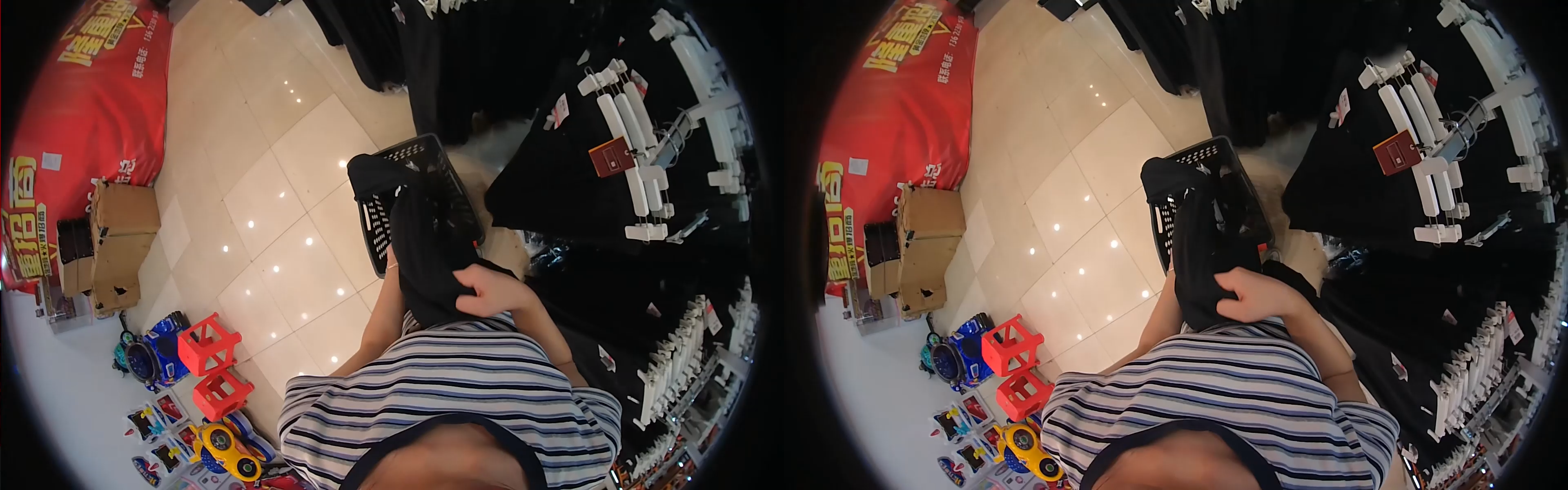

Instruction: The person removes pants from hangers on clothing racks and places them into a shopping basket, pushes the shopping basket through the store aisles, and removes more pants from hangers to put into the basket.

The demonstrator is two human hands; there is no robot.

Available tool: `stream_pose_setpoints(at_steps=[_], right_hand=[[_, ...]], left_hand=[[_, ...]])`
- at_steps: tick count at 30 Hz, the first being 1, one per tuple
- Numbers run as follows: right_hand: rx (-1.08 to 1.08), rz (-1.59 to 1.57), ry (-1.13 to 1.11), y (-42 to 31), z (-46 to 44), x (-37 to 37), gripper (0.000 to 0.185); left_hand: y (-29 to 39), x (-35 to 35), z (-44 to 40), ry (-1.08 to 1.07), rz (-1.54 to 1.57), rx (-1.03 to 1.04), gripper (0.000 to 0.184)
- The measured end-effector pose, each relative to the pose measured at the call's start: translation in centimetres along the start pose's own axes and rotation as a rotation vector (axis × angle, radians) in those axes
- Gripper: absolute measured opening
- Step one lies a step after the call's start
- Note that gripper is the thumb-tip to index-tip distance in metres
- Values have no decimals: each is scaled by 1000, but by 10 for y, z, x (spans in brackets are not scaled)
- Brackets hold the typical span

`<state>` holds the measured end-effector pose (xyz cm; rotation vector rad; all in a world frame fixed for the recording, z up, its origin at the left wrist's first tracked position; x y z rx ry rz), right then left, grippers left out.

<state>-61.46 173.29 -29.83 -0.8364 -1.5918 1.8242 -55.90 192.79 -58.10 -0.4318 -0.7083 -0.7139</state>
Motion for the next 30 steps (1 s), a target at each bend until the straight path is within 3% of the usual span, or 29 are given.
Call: stream_pose_setpoints(at_steps=[1, 4, 5, 6, 7, 8, 10, 14, 15, 17, 18, 19, 21, 23, 24, 25, 26, 27, 28, 30], right_hand=[[30, 39, -37, 2, 4, 0, 7], [-48, -179, 226, 26, 25, -7, 22], [-114, -345, 486, 28, 32, -7, 17], [-35, -472, 574, 43, 39, -11, 23], [142, -284, 611, 68, 48, -20, 23], [317, -93, 639, 90, 52, -27, 23], [168, -238, 742, 104, 40, -31, 24], [57, -209, 791, 124, 18, -29, 25], [12, -145, 713, 149, 16, -28, 25], [92, 112, 696, 132, 14, -26, 30], [131, 242, 688, 116, 13, -24, 33], [45, -26, 645, 93, 14, -26, 51], [-233, -547, 612, 17, 18, -25, 69], [-505, -536, 610, -24, 23, -15, 79], [-640, -520, 611, -42, 29, -12, 85], [-465, -147, 668, -61, 38, -12, 89], [-273, 219, 713, -74, 46, -12, 92], [-280, 230, 863, -72, 52, -8, 90], [-286, 275, 977, -69, 60, -9, 66], [-348, 178, 1214, -45, 77, -11, 40]], left_hand=[[5, -4, -1, 32, -8, 53, 37], [22, -9, 7, 227, -90, 282, 33], [26, -10, 12, 278, -147, 418, 31], [30, -4, 21, 325, -191, 555, 30], [27, 22, 39, 332, -252, 767, 23], [22, 45, 54, 311, -351, 852, 23], [6, 92, 80, 274, -465, 999, 27], [-6, 143, 124, 67, -610, 1023, 35], [-10, 153, 138, 0, -625, 1000, 36], [-19, 170, 161, -85, -710, 1019, 32], [-22, 172, 169, -45, -1019, 1212, 29], [-25, 174, 175, -3, -1331, 1401, 25], [-42, 200, 181, 83, -1838, 1640, 19], [-42, 174, 139, -379, -2113, 1426, 49], [-64, 206, 147, -514, -2188, 1466, 42], [-86, 237, 154, -660, -2252, 1500, 34], [-107, 251, 151, -678, -2113, 1492, 30], [-118, 253, 146, -715, -2132, 1427, 31], [-128, 255, 143, -753, -2147, 1363, 33], [-149, 267, 148, -703, -2352, 1239, 48]])
Point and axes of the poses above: each hand's wrist, its own z-axis away from the middle knuckle, its own x-axis out of the palm, y = z × x, the point moved 1 cm from there along -z, towards the middle knuckle, and after that the axes turned 11 degrees about -x, right-handed, at the moved point
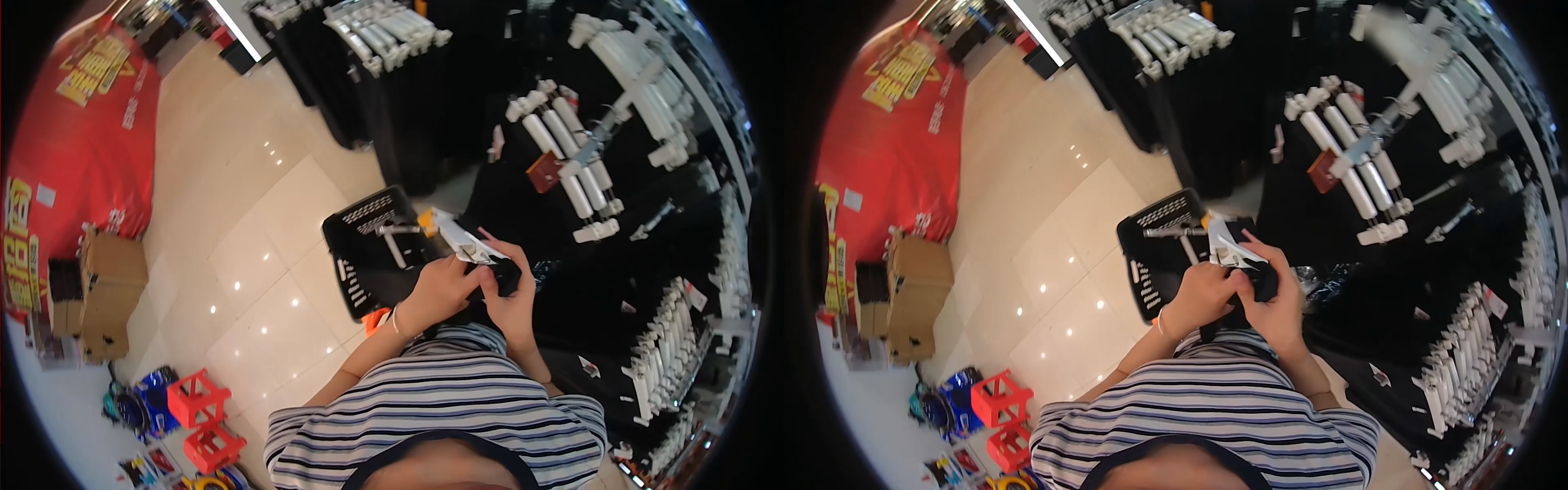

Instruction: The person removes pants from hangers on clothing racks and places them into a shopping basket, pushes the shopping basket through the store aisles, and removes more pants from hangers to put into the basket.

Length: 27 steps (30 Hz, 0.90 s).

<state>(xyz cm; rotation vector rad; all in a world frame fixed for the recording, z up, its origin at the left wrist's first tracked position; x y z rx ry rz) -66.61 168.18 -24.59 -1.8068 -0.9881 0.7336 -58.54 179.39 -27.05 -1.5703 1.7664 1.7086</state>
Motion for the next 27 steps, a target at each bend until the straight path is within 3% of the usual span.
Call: stream_pose_setpoints(at_steps=[1, 4, 6, 7, 8, 10, 12, 13, 16, 17, 18, 20, 24, 27], right_hand=[[-76, 51, 66, -5, 0, -6, 28], [-144, 290, 242, 2, 28, -48, 31], [74, 403, 819, 19, 57, -67, 37], [89, -207, 1047, -6, 43, -72, 41], [-60, -258, 1013, -5, 45, -90, 43], [-75, -379, 1018, -6, 56, -114, 47], [-128, -464, 1018, -13, 59, -122, 47], [-147, -460, 1033, -16, 59, -122, 48], [-140, -356, 1105, -17, 51, -125, 44], [-181, -257, 1093, -12, 49, -132, 40], [-222, -160, 1080, -10, 43, -135, 37], [-102, -189, 1127, -8, 36, -138, 30], [-65, -97, 955, 29, 28, -144, 24], [-7, -69, 927, 64, 23, -138, 22]], left_hand=[[5, 6, -4, -26, 26, 0, 51], [23, 18, -19, 19, 235, 103, 55], [18, 23, -23, 90, 474, 168, 50], [3, 40, -17, 176, 590, 123, 47], [-18, 67, -7, 273, 673, 13, 50], [-33, 85, -15, 561, 705, -183, 54], [-45, 109, -34, 558, 1022, -510, 59], [-37, 100, -53, 504, 992, -440, 50], [-42, 110, -64, -183, 1690, -457, 44], [-42, 113, -64, -163, 1664, -545, 38], [-44, 113, -69, -111, 1572, -487, 36], [-55, 119, -78, -6, 1387, -383, 31], [-64, 102, -118, 71, 1556, -493, 25], [-99, 98, -141, -67, 1393, -511, 29]])
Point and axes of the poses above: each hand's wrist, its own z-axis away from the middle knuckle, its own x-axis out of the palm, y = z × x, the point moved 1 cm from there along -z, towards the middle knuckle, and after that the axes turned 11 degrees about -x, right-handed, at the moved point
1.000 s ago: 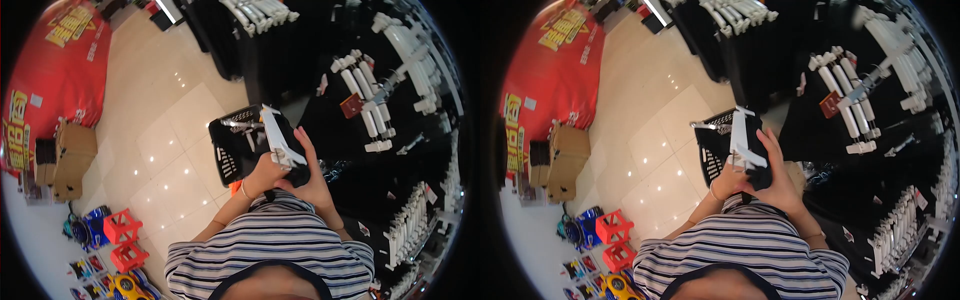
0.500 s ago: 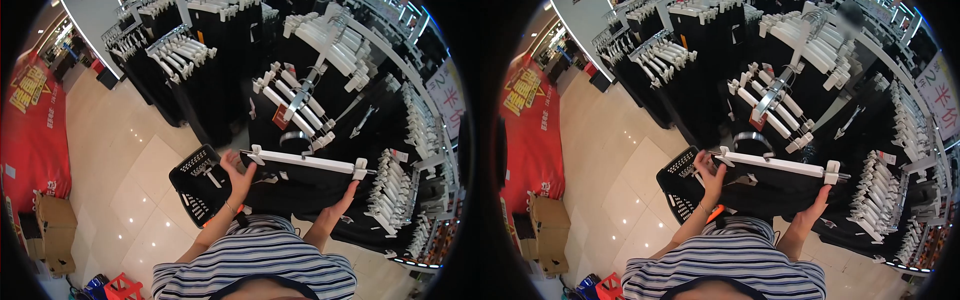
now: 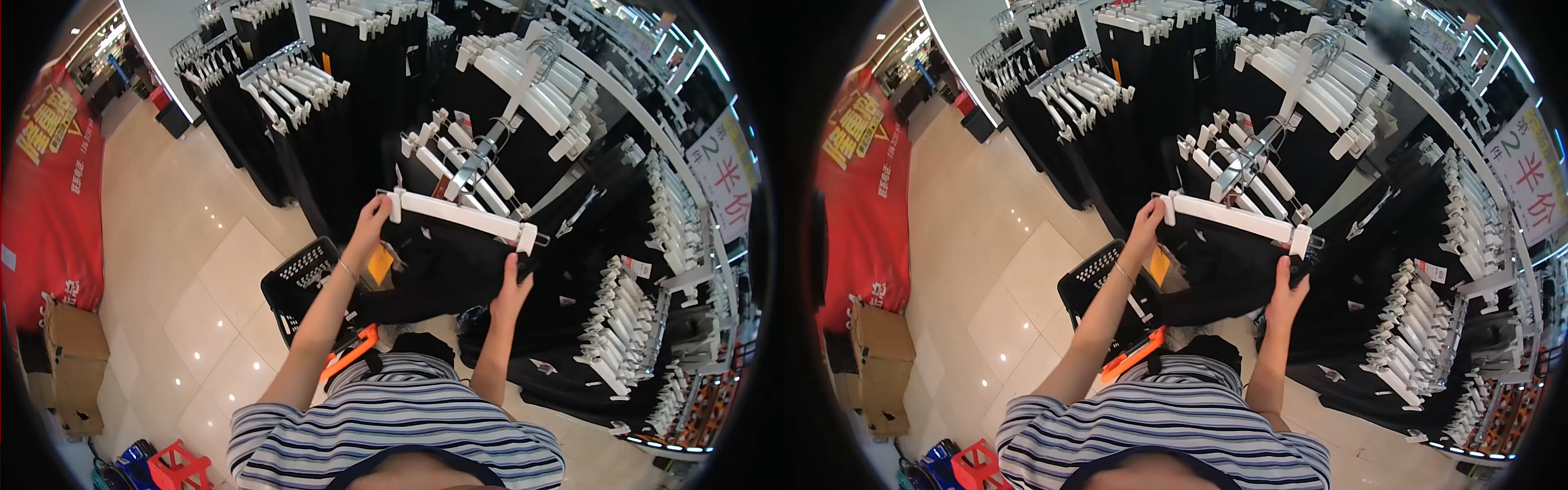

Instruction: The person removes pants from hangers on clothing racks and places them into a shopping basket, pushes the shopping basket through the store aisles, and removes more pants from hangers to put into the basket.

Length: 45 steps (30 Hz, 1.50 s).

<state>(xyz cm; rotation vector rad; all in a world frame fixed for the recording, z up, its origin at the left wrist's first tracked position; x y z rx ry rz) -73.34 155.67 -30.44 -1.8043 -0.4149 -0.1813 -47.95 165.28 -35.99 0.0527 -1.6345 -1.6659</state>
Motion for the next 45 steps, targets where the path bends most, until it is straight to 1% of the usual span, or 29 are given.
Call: stream_pose_setpoints(at_steps=[3, 5, 7, 8, 9, 11, 12, 13, 15, 16, 17, 18, 19, 20, 21, 22, 23, 24, 25, 26, 28, 29, 30, 31, 34, 37, 40, 43, 45], right_hand=[[46, 6, 8, 46, 5, -16, 22], [-3, 177, -79, 69, 10, -29, 26], [30, 152, -124, 75, 18, -26, 28], [46, 96, -131, 83, 21, -24, 27], [72, 163, -182, 89, 25, -24, 34], [-132, 238, -218, 97, 39, -3, 39], [-25, 232, -307, 113, 47, -6, 48], [80, 223, -395, 136, 54, -11, 59], [268, 302, -390, 204, 76, -29, 56], [363, 341, -384, 222, 85, -36, 54], [501, 132, -329, 222, 91, -37, 49], [634, -80, -269, 218, 97, -37, 44], [759, -294, -207, 214, 99, -35, 39], [886, -351, -199, 210, 99, -33, 38], [1014, -408, -189, 202, 97, -31, 37], [1143, -463, -177, 194, 96, -29, 36], [1167, -522, -135, 181, 95, -26, 36], [1190, -579, -91, 166, 94, -24, 36], [1210, -636, -48, 152, 91, -21, 37], [1156, -631, 5, 140, 87, -20, 36], [1045, -618, 106, 124, 77, -23, 34], [908, -881, -243, 124, 63, -38, 36], [949, -929, -267, 128, 54, -47, 35], [990, -978, -292, 129, 50, -50, 35], [964, -499, -88, 120, 46, -61, 35], [302, 252, -337, 93, 50, -72, 37], [160, 413, -306, 65, 46, -107, 51], [642, -343, -214, 113, 68, -211, 61], [412, 77, -637, 104, 72, -210, 56]], left_hand=[[11, -8, -21, -30, -274, 9, 27], [19, -14, -41, -24, -401, 57, 28], [33, -13, -53, 12, -489, 91, 30], [34, -17, -60, 65, -485, 17, 36], [40, -20, -60, 98, -416, -184, 43], [41, -32, -59, 290, -389, -297, 50], [57, -19, -36, 64, -175, -301, 53], [43, -37, -41, -51, -50, -344, 54], [2, -84, -57, -281, 200, -426, 55], [-6, -89, -45, -146, 155, -462, 48], [-35, -102, -45, 90, 56, -495, 36], [-79, -130, -47, 180, 108, -594, 29], [-118, -150, -41, 194, -79, -611, 35], [-135, -157, -23, 13, -584, -676, 51], [-201, -178, -21, -43, -436, -504, 72], [-185, -144, 10, -135, -464, -627, 85], [-228, -156, 14, -252, -781, -807, 83], [-190, -106, 46, -242, -848, -904, 77], [-227, -111, 51, -441, -718, -939, 68], [-224, -91, 65, -457, -680, -1020, 51], [-195, -31, 82, -429, -236, -1098, 47], [-200, -3, 87, -322, -184, -1093, 44], [-208, 20, 88, -213, -142, -1085, 42], [-218, 31, 86, -317, -66, -1007, 40], [-231, 66, 80, -530, 139, -860, 38], [-216, 96, 85, -608, 422, -864, 37], [-178, 133, 95, -702, 816, -829, 37], [-139, 168, 92, -809, 1076, -738, 36], [-123, 182, 82, -814, 1152, -689, 36]])
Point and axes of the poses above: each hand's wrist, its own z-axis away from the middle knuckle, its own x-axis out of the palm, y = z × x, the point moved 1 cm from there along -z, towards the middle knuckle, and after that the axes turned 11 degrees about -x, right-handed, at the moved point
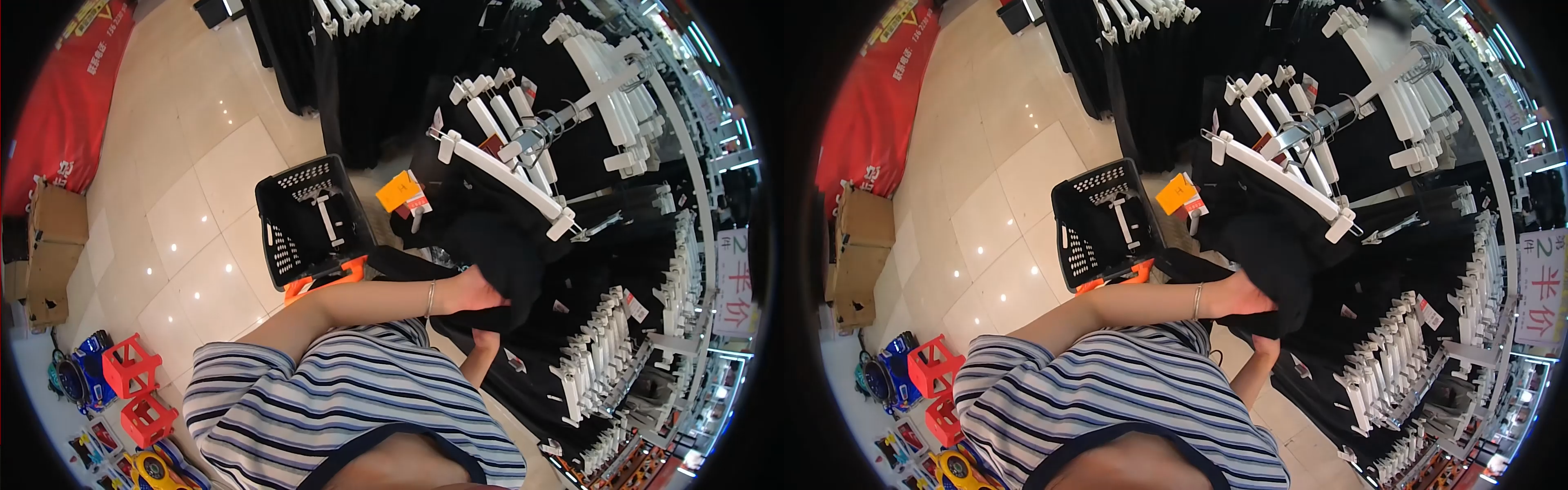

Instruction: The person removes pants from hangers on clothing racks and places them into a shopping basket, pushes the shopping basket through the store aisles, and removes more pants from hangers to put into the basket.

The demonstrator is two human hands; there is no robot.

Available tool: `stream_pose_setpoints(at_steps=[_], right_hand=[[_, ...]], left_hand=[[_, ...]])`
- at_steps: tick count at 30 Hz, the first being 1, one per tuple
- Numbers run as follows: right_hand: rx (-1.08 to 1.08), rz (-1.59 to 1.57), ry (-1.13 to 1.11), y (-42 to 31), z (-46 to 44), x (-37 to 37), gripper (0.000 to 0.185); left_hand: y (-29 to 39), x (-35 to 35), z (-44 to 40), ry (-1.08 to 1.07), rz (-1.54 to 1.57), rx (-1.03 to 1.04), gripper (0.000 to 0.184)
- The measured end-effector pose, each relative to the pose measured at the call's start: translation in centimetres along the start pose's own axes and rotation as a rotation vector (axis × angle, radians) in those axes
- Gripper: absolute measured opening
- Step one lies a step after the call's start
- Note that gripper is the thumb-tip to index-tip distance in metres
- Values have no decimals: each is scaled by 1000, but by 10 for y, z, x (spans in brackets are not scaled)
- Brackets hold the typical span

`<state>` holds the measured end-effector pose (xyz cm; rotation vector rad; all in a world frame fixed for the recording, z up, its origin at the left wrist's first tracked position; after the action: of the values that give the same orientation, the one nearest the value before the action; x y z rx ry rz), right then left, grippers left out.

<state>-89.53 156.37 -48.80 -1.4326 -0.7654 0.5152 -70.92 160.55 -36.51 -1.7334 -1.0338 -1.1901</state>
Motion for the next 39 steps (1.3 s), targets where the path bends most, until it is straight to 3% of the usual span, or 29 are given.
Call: stream_pose_setpoints(at_steps=[2, 3, 4, 6, 7, 8, 10, 11, 12, 14, 16, 17, 20, 21, 23, 24, 26, 27, 30, 31, 32, 34, 35, 37, 39], right_hand=[[-202, 585, -180, -42, -21, 50, 47], [-336, 763, -226, -26, -25, 52, 41], [-472, 938, -271, -3, -26, 51, 36], [166, 940, -195, 30, -27, 51, 35], [39, 1038, -274, 51, -28, 42, 42], [-97, 1138, -340, 71, -28, 34, 49], [314, 684, -150, 4, -58, 73, 62], [106, 517, -61, 22, -61, 66, 69], [-68, 373, 28, 18, -68, 68, 70], [-114, 371, 105, -11, -80, 65, 75], [-169, 145, 134, -53, -93, 78, 70], [-328, 217, 122, -60, -102, 81, 60], [-387, 350, 74, -64, -114, 89, 50], [-221, 201, 150, -59, -115, 94, 43], [-197, 161, 186, -59, -116, 106, 50], [-192, 106, 198, -61, -115, 115, 52], [-473, 219, 140, -52, -121, 130, 57], [-550, 263, 192, -45, -124, 138, 55], [-333, 410, 34, -9, -138, 133, 40], [-200, 359, 96, -10, -140, 138, 37], [-445, 439, 179, -12, -145, 148, 34], [52, 862, 175, -22, -143, 153, 54], [-80, 921, 220, 5, -144, 141, 62], [-146, 975, 247, 27, -152, 135, 69], [-41, 1002, 218, 27, -148, 132, 65]], left_hand=[[9, 0, -4, 198, -2, 35, 36], [12, -7, -2, 460, -20, 26, 34], [18, -34, 6, 555, -28, -22, 34], [30, -126, 40, 612, -912, 225, 30], [33, -96, 63, 830, -731, 238, 27], [42, -117, 81, 926, -930, 322, 25], [76, -189, 112, 1280, -884, 283, 31], [90, -217, 130, 1407, -1114, 386, 32], [96, -194, 143, 1643, -1087, 333, 36], [114, -164, 155, 1773, -1073, 278, 37], [135, -143, 156, 1572, -893, 406, 37], [146, -127, 154, 1526, -933, 434, 39], [175, -83, 146, 1361, -1239, 596, 53], [182, -68, 142, 1343, -1265, 659, 57], [192, -42, 134, 1304, -1311, 787, 63], [198, -36, 133, 1293, -1353, 745, 65], [206, -28, 135, 1272, -1435, 664, 70], [207, -35, 136, 1255, -1449, 693, 60], [217, -99, 161, 1351, -1357, 185, 47], [210, -114, 171, 1394, -1335, 55, 42], [203, -129, 182, 1433, -1304, -76, 37], [190, -178, 216, 1570, -1313, -145, 42], [179, -193, 237, 1637, -1313, -193, 45], [156, -183, 276, 1948, -1377, -405, 41], [137, -178, 317, 2164, -1461, -601, 38]])
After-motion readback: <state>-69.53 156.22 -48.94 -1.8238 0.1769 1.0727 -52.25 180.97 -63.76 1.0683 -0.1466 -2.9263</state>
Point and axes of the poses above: each hand's wrist, its own z-axis away from the middle knuckle, its own x-axis out of the palm, y = z × x, the point moved 1 cm from there along -z, towards the middle knuckle, and after that the axes turned 11 degrees about -x, right-handed, at the moved point
